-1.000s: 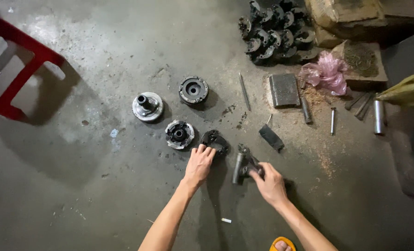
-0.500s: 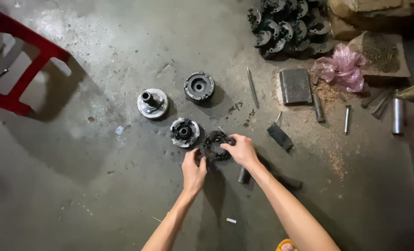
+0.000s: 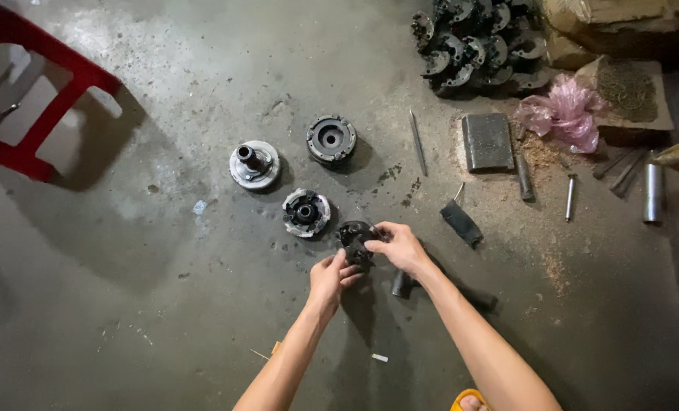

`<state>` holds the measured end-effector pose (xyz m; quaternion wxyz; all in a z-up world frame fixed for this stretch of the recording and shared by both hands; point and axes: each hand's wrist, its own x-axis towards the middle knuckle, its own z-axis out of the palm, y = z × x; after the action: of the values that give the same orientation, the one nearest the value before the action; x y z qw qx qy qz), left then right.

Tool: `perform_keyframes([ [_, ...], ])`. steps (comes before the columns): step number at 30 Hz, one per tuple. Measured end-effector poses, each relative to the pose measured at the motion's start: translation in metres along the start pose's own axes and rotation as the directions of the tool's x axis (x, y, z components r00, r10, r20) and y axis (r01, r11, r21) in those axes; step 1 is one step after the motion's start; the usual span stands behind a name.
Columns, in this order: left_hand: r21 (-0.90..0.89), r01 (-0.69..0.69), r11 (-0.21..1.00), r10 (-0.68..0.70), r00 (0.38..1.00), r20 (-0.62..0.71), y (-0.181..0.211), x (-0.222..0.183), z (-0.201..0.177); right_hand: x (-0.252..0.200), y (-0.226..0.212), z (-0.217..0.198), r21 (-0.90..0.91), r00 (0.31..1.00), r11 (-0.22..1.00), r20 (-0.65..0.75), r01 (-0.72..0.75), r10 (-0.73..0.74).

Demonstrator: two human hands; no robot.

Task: Assembling a motorcycle clutch assembly by installing springs and plates using a metal pick while sitting on the floor.

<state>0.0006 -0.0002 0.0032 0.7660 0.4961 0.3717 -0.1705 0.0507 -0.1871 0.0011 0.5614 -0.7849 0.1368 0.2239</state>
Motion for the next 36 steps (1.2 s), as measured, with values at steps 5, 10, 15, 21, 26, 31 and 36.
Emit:
perform_keyframes([
  [5, -0.080, 0.093, 0.992, -0.087, 0.993, 0.075, -0.018, 0.025, -0.013, -0.008, 0.000, -0.004, 0.101, 0.999, 0.995, 0.032, 0.011, -0.014],
  [10, -0.028, -0.012, 1.000, 0.014, 0.997, 0.070, -0.031, 0.048, -0.013, -0.012, -0.009, -0.012, 0.010, 0.999, 1.000, -0.034, -0.015, 0.015],
  [15, -0.076, -0.162, 0.984, 0.172, 0.975, 0.138, -0.034, 0.050, -0.025, -0.026, -0.005, 0.012, 0.112, 0.975, 0.977, -0.110, -0.180, 0.192],
  [21, 0.214, -0.301, 0.929, 0.253, 0.941, 0.227, 0.007, 0.029, -0.032, -0.044, -0.040, 0.003, -0.247, 0.970, 0.964, -0.242, -0.099, 0.037],
  [26, 0.309, -0.365, 0.879, 0.258, 0.906, 0.335, 0.024, 0.012, -0.026, -0.037, -0.045, 0.007, -0.087, 0.868, 0.881, -0.152, 0.465, -0.473],
  [31, 0.291, -0.373, 0.881, 0.246, 0.886, 0.393, 0.025, 0.013, -0.025, -0.026, -0.009, 0.013, -0.053, 0.945, 0.954, -0.129, 0.296, -0.301],
  [36, 0.335, -0.368, 0.868, 0.205, 0.877, 0.434, 0.050, -0.005, -0.023, -0.037, -0.016, 0.011, -0.104, 0.898, 0.903, -0.107, 0.416, -0.426],
])
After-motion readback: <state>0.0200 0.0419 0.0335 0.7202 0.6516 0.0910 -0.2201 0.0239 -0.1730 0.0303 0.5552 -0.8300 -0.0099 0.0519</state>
